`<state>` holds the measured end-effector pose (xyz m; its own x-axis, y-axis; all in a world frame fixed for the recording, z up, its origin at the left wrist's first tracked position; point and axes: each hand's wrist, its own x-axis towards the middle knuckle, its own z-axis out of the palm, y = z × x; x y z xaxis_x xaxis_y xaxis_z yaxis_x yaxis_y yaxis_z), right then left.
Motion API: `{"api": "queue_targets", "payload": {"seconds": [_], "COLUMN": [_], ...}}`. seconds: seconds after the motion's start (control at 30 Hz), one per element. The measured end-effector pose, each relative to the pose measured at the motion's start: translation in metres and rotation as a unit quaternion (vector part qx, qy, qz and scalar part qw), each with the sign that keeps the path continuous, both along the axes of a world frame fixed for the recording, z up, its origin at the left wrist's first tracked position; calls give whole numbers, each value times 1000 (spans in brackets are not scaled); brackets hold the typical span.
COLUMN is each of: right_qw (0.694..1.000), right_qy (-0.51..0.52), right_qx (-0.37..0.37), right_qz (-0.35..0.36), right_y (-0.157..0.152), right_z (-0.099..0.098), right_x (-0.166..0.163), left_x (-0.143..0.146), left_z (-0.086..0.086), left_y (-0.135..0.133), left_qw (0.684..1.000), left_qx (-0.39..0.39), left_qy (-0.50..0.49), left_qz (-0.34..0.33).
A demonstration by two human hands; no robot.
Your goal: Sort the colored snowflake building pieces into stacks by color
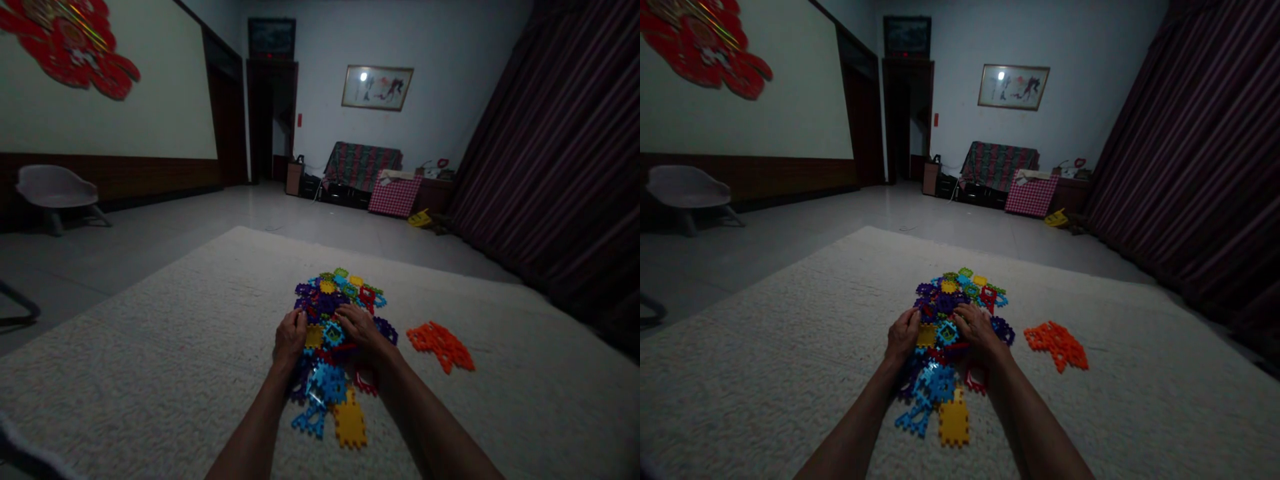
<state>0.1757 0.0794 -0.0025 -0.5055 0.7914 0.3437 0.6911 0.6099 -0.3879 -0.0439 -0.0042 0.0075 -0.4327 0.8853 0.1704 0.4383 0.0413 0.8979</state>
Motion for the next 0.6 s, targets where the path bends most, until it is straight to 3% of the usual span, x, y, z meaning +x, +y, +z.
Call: {"api": "queue_targets", "payload": {"seconds": [0.13,0.27,0.43,0.6], "right_qw": [999,999,998,991], "right_qy": [43,52,-19,-86], "right_qx": [-10,-9,-37,-91], "right_qz": [15,-14,-47,-52], "right_y": [-6,13,45,49], "right_z": [4,18,36,37], "right_x": [3,-9,-48,-65], "left_x": [1,1,1,1], "left_z": [0,1,1,0], "left_y": [0,-2,-2,-1], "left_qw": [1000,1000,1000,1000], "left_qx": [-3,-7,-1,6], "left_qy": [1,4,4,-2], "left_qz": [3,0,3,5]}}
